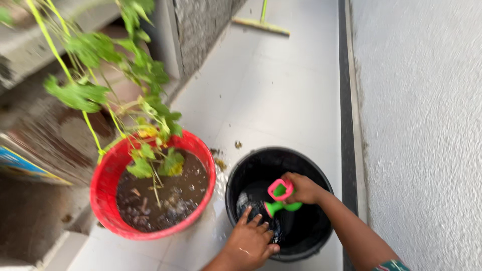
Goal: The person waters a potted plant using a small green and pink watering can filled from a black bucket. They pour water onto the soil and the leaves, occasionally adjusting the plant's vines with their hands.
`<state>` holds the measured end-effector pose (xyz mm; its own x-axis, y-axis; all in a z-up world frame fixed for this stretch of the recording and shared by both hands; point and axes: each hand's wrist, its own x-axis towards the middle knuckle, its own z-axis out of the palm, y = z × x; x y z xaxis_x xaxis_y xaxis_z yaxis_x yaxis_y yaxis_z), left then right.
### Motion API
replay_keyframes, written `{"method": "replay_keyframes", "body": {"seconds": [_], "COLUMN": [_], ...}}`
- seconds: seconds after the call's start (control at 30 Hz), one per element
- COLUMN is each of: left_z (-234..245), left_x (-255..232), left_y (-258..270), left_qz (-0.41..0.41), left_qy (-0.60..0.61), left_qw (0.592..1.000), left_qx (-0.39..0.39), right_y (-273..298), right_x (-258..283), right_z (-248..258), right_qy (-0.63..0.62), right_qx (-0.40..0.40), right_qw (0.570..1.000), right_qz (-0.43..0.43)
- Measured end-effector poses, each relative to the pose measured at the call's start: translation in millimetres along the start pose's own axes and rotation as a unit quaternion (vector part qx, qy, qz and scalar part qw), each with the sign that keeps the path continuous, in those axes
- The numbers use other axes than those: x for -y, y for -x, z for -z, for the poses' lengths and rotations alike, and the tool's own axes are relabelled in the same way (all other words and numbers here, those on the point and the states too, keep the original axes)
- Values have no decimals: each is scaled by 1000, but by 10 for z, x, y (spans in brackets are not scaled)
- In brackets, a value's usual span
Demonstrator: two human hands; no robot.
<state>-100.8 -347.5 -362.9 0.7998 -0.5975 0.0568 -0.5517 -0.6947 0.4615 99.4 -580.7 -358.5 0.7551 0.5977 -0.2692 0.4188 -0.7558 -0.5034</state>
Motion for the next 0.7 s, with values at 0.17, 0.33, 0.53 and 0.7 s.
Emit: {"method": "replay_keyframes", "body": {"seconds": [0.17,0.33,0.53,0.7], "left_z": [-387,-1182,-1120,-1086], "left_x": [160,40,40,21], "left_y": [220,462,615,654], "left_qz": [-74,-105,-101,-105], "left_qy": [-6,-80,-79,-67], "left_qw": [996,989,985,988], "left_qx": [47,-66,-113,-94], "right_y": [-4,-12,-29,79], "right_x": [66,421,624,718], "right_z": [-160,-361,-650,-849], "right_qy": [58,201,222,263], "right_qx": [83,215,237,201], "right_qw": [995,955,940,941], "right_qz": [-23,-33,-108,-75]}}
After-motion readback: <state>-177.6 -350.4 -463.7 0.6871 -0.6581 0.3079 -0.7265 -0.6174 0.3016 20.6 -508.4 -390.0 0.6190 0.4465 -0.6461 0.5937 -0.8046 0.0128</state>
